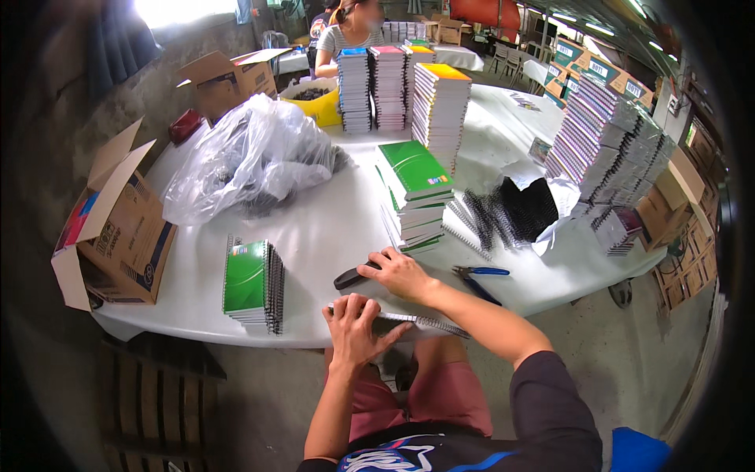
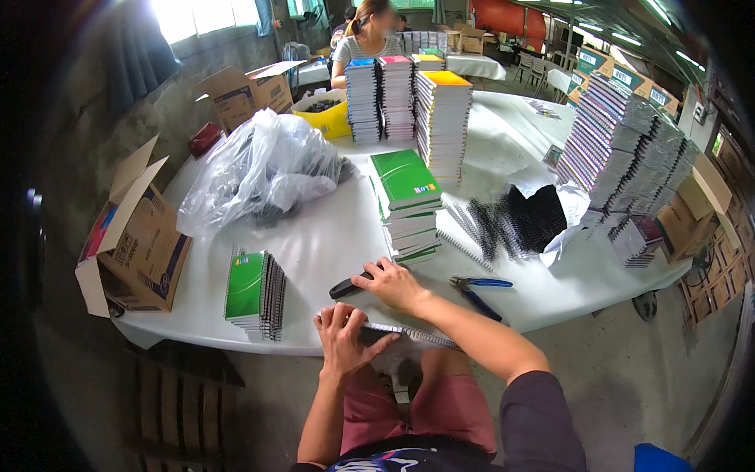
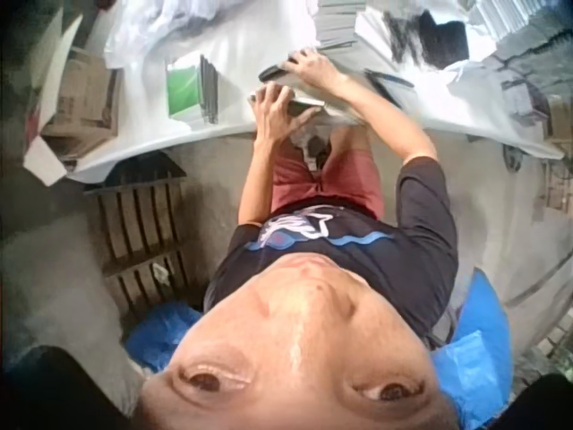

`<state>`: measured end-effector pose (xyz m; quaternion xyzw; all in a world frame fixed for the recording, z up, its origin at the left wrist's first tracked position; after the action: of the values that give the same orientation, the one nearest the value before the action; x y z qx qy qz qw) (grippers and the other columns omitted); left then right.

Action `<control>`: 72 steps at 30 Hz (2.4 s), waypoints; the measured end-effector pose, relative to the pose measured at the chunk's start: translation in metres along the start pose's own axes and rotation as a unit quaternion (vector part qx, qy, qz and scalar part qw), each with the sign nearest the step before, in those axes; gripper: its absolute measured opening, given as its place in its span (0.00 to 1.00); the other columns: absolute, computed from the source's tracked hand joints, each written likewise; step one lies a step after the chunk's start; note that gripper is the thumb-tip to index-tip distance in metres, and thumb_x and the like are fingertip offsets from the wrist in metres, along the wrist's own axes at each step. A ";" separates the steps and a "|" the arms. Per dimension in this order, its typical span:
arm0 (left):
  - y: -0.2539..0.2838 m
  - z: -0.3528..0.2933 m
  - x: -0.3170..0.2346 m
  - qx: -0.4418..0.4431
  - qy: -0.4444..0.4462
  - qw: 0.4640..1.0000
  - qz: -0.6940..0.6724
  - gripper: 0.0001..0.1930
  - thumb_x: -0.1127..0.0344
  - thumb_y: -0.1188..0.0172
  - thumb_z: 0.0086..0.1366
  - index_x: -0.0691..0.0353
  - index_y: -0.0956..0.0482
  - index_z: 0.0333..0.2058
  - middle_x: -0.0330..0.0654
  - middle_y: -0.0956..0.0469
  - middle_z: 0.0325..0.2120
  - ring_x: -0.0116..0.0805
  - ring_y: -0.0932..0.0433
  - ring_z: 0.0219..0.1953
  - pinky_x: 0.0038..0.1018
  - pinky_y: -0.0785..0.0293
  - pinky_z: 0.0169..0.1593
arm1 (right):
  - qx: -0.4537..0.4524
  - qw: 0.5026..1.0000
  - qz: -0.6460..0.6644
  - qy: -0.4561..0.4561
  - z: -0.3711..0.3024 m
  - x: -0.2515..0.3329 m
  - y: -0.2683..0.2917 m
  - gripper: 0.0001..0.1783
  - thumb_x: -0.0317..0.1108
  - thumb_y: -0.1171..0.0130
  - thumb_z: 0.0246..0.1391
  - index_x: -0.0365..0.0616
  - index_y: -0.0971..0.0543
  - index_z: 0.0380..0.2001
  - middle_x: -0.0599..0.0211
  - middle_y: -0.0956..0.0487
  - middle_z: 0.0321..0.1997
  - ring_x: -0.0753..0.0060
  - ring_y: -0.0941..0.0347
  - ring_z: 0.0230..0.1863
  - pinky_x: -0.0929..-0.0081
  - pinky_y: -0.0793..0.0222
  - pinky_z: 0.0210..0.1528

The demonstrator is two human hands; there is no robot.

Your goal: The person threads a spiral binding into a green notebook, trims and crimps the ends using a pair of pliers, and then stacks the completed notebook onto a pile on the table.

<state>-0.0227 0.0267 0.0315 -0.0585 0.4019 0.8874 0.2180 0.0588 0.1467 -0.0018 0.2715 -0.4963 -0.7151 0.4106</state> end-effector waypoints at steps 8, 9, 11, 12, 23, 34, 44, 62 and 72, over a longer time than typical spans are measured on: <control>-0.003 -0.004 0.005 -0.010 0.002 0.999 -0.033 0.28 0.40 0.32 0.40 0.58 0.30 0.25 0.40 0.34 0.30 0.42 0.37 0.39 0.43 0.45 0.50 | -0.144 0.544 0.826 0.031 -0.058 -0.022 0.071 0.05 0.23 0.43 0.47 0.37 0.21 0.30 0.58 0.20 0.31 0.65 0.24 0.36 0.69 0.26 0.39; -0.007 -0.005 0.008 -0.001 0.004 1.000 -0.030 0.28 0.39 0.32 0.40 0.58 0.29 0.25 0.40 0.34 0.31 0.41 0.37 0.40 0.44 0.46 0.52 | -0.085 0.612 0.786 -0.008 -0.068 -0.016 0.071 0.04 0.21 0.43 0.44 0.37 0.20 0.26 0.62 0.21 0.28 0.71 0.25 0.34 0.74 0.28 0.37; -0.008 -0.006 0.008 0.011 -0.007 0.999 -0.034 0.29 0.38 0.32 0.39 0.58 0.27 0.26 0.39 0.33 0.32 0.40 0.36 0.42 0.48 0.47 0.55 | 0.013 0.821 0.555 -0.138 -0.078 -0.014 0.048 0.10 0.17 0.45 0.39 0.38 0.20 0.27 0.68 0.21 0.28 0.78 0.27 0.31 0.79 0.32 0.35; -0.009 -0.005 0.006 0.010 -0.006 0.999 -0.035 0.29 0.38 0.33 0.39 0.58 0.27 0.26 0.39 0.33 0.32 0.40 0.36 0.42 0.48 0.47 0.55 | 0.010 0.844 0.502 -0.191 -0.081 -0.020 0.041 0.12 0.17 0.46 0.38 0.38 0.20 0.28 0.69 0.21 0.28 0.79 0.28 0.31 0.80 0.34 0.35; -0.004 -0.001 0.012 0.022 -0.008 0.998 -0.052 0.26 0.40 0.33 0.41 0.57 0.28 0.25 0.38 0.33 0.33 0.41 0.37 0.43 0.49 0.47 0.55 | -0.017 0.824 0.565 0.045 -0.060 0.013 0.102 0.13 0.17 0.36 0.33 0.42 0.17 0.27 0.65 0.21 0.30 0.70 0.26 0.36 0.76 0.31 0.41; -0.014 0.005 0.005 -0.030 0.012 0.999 -0.015 0.28 0.39 0.31 0.36 0.56 0.30 0.23 0.38 0.33 0.29 0.41 0.36 0.38 0.39 0.42 0.45 | -0.067 0.973 0.038 -0.218 -0.090 -0.032 0.065 0.14 0.24 0.40 0.38 0.44 0.19 0.34 0.64 0.24 0.39 0.66 0.28 0.38 0.70 0.31 0.39; -0.025 0.006 0.000 -0.042 0.048 0.997 0.041 0.26 0.43 0.29 0.37 0.53 0.31 0.26 0.36 0.34 0.28 0.39 0.37 0.35 0.35 0.43 0.40 | -0.085 0.960 0.192 -0.188 -0.065 0.020 0.115 0.16 0.43 0.37 0.46 0.47 0.22 0.35 0.66 0.24 0.35 0.62 0.28 0.43 0.63 0.38 0.51; -0.025 0.004 0.000 -0.029 0.055 0.996 0.059 0.17 0.53 0.34 0.40 0.52 0.30 0.26 0.34 0.33 0.28 0.36 0.34 0.36 0.37 0.45 0.38 | -0.165 0.957 0.026 -0.236 -0.064 0.055 0.085 0.15 0.45 0.44 0.48 0.46 0.23 0.17 0.70 0.27 0.21 0.67 0.29 0.27 0.64 0.43 0.33; -0.018 0.000 -0.002 -0.020 0.037 0.999 0.033 0.19 0.52 0.31 0.40 0.55 0.31 0.23 0.36 0.33 0.27 0.39 0.35 0.35 0.35 0.42 0.39 | -0.095 0.940 0.117 -0.307 -0.067 0.044 0.087 0.12 0.41 0.45 0.44 0.45 0.20 0.16 0.65 0.22 0.19 0.60 0.26 0.25 0.64 0.37 0.36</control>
<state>-0.0136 0.0364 0.0200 -0.0828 0.3937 0.8991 0.1724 0.1165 0.0616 0.0558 -0.0614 -0.5566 -0.7544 0.3425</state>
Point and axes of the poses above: each hand's wrist, its own z-axis towards the middle knuckle, its own y-axis out of the back of the hand, x = y × z, the point moved 5 cm from there along z, towards the middle knuckle
